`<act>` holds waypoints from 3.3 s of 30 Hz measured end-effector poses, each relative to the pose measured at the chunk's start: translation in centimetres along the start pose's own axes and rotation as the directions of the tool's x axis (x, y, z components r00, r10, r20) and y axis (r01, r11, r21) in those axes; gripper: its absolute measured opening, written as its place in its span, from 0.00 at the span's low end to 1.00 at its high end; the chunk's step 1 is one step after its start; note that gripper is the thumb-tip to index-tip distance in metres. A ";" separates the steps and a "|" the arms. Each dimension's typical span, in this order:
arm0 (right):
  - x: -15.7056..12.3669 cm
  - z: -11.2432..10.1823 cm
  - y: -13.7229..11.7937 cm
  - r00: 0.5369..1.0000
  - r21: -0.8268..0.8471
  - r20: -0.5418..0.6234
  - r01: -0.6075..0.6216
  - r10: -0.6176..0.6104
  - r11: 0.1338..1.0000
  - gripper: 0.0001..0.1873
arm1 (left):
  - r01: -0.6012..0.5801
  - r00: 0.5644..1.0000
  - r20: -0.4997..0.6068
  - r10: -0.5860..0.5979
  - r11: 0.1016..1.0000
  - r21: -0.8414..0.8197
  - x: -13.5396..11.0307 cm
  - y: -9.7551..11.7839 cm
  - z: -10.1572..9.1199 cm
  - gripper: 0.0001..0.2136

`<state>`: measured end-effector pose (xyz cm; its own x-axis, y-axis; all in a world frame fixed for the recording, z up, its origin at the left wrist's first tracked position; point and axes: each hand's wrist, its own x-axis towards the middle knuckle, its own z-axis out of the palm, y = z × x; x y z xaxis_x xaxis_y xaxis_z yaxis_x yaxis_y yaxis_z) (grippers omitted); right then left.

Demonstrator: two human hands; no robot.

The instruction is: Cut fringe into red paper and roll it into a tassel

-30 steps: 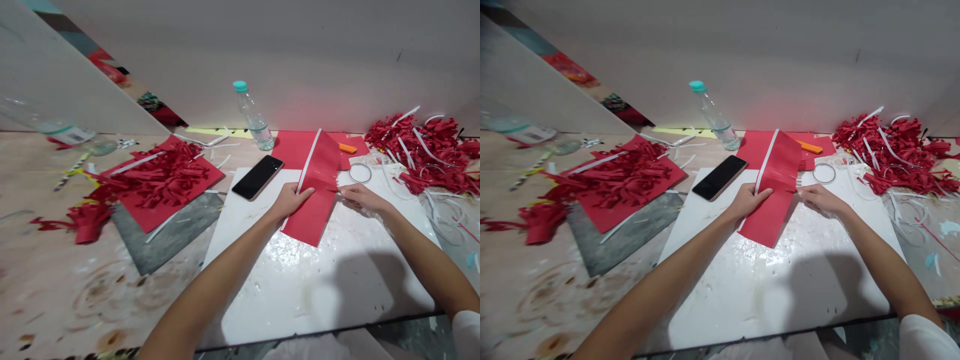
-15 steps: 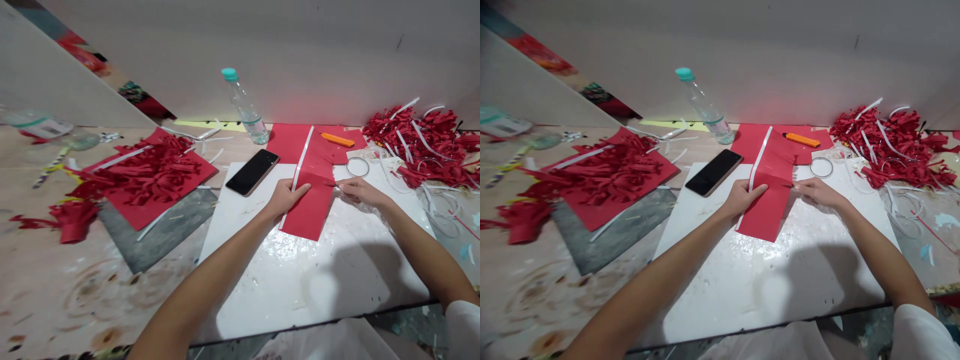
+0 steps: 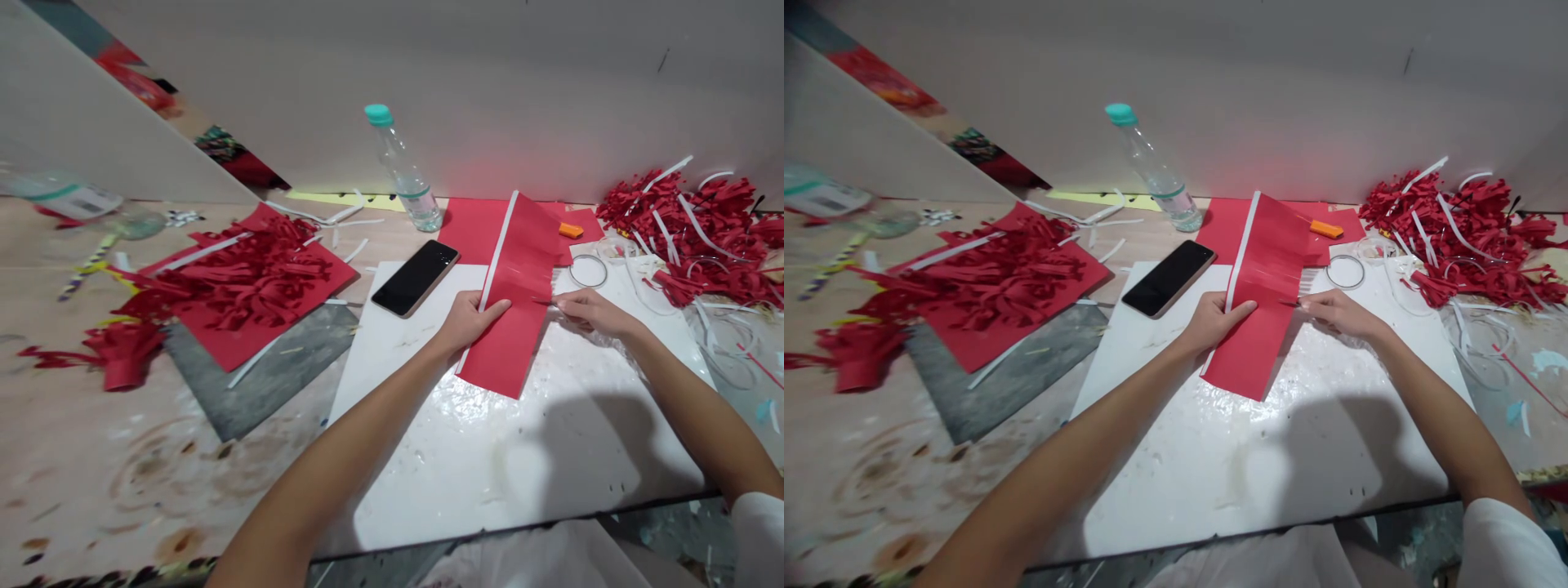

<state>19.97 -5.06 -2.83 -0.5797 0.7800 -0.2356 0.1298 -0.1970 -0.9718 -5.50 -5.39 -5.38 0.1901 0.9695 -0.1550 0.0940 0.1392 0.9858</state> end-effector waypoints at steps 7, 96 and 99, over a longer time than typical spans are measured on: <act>0.1 -0.1 0.2 1.000 0.005 0.011 -0.007 0.007 1.000 0.20 | 0.004 1.000 0.004 -0.004 1.000 -0.013 0.0 -0.1 0.0 0.20; 0.6 1.5 0.8 0.999 0.163 -0.019 -0.027 0.031 0.986 0.25 | 0.041 0.994 0.102 -0.042 0.999 0.009 -1.4 0.9 1.6 0.19; 0.5 1.9 0.5 0.999 0.167 -0.015 -0.026 0.029 0.986 0.23 | 0.018 0.993 0.115 -0.019 1.000 0.004 -1.6 1.1 2.0 0.19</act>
<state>18.23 -5.95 -3.44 -0.5638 0.7826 -0.2638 0.0090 -0.3135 -0.9495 -3.78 -7.20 -4.17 0.2991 0.9372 -0.1797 0.1009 0.1562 0.9826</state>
